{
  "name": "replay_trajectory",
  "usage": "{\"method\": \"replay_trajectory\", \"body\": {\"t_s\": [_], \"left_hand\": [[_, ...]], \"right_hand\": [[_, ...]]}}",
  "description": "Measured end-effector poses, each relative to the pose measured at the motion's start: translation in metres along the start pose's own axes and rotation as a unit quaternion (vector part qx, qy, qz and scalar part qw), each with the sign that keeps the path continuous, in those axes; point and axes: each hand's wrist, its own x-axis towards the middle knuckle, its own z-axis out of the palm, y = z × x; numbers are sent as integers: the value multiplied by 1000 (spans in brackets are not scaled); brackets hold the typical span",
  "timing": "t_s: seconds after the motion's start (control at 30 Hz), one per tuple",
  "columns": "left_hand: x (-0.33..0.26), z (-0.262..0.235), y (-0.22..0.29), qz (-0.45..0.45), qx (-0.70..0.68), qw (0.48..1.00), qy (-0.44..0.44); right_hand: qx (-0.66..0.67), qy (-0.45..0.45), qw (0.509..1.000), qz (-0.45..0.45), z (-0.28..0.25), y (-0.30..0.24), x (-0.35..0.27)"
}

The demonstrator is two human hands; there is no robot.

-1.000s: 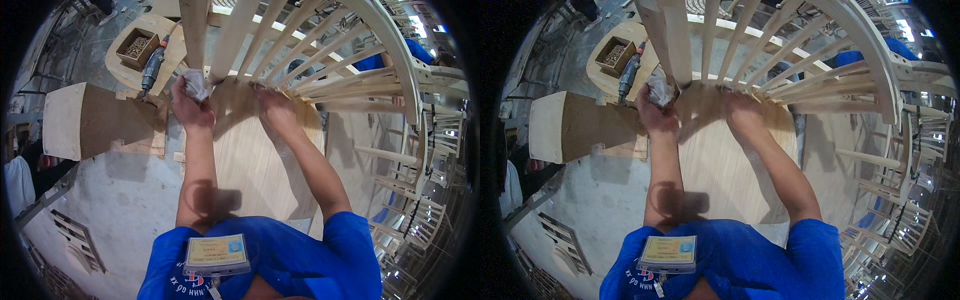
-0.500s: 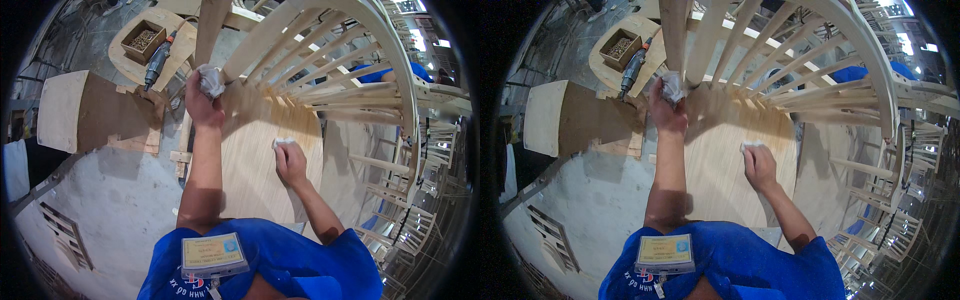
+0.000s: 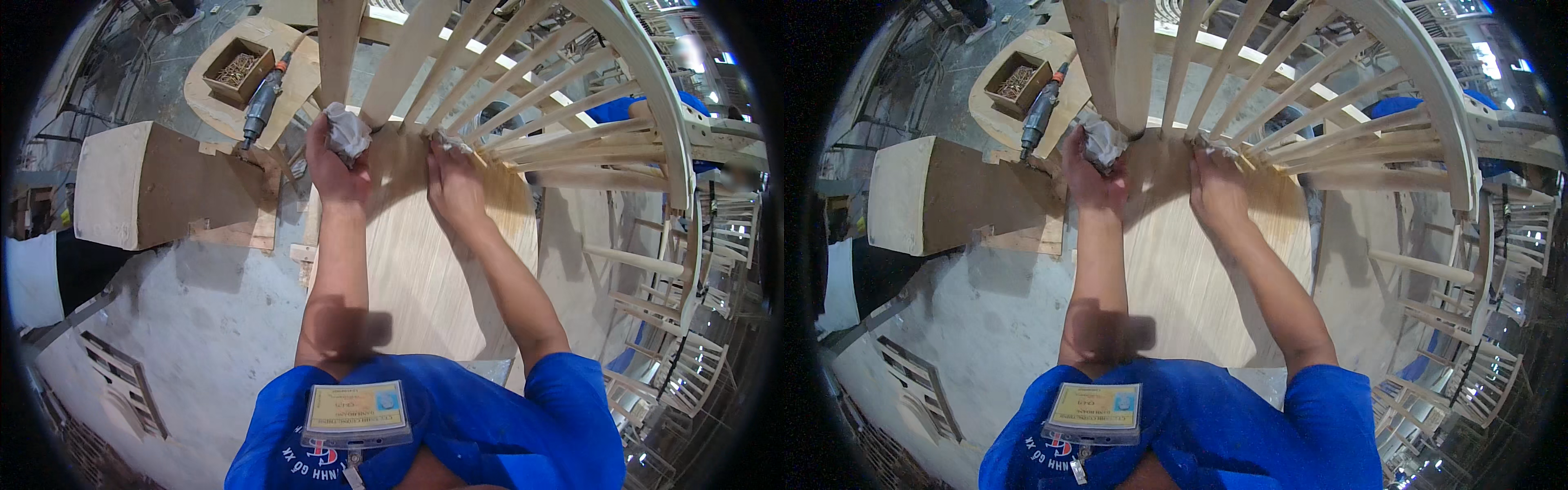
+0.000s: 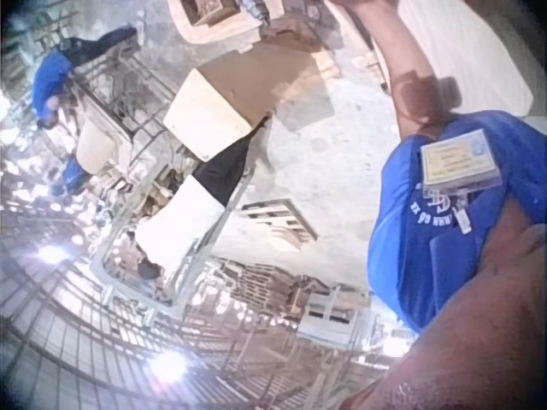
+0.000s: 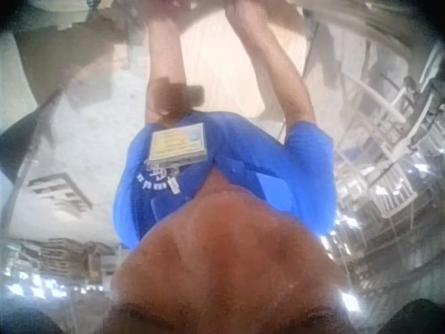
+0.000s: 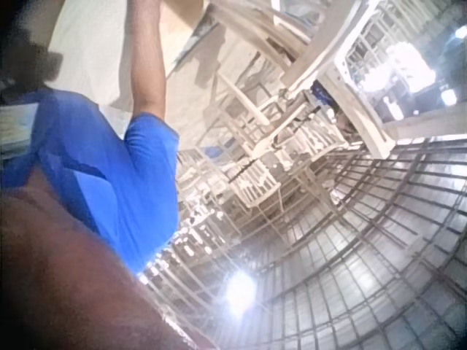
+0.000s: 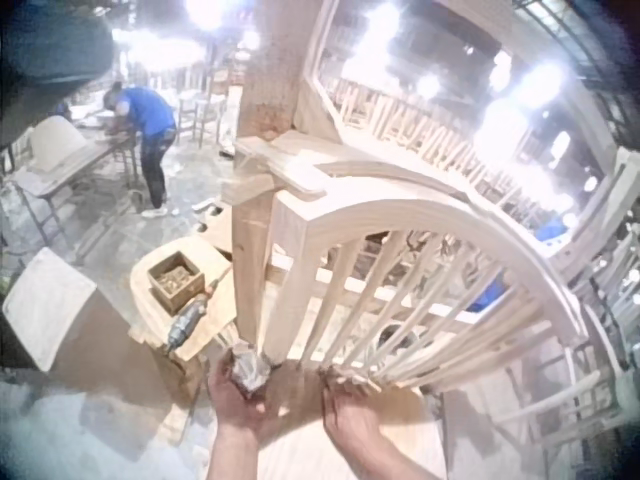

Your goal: The person wipes the surface of a wooden chair with a white cloth, focusing on the seat and backrest. They then lift the chair, turn it upside down, and wipe the underside of the seat and the legs. Finally, the person places the chair upright and moves it to a different location.

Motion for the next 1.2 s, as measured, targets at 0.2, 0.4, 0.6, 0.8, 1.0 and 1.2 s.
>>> {"method": "replay_trajectory", "body": {"t_s": [0.2,0.4,0.6,0.8,1.0,1.2], "left_hand": [[10,-6,-6,-27,-48,998,-11],[14,-14,4,-62,-1,998,-24],[9,-10,7,-30,23,999,-25],[-6,12,-10,8,67,998,17],[7,-11,-4,5,115,992,-46],[5,-8,-6,6,110,993,-31]], "right_hand": [[-9,-36,999,-20,5,-18,19],[11,8,1000,-7,13,-22,10],[-14,21,999,43,-11,-2,-24],[15,5,993,119,-17,16,-31],[-103,96,987,83,-27,44,-26],[-158,33,981,105,-15,34,-31]]}}
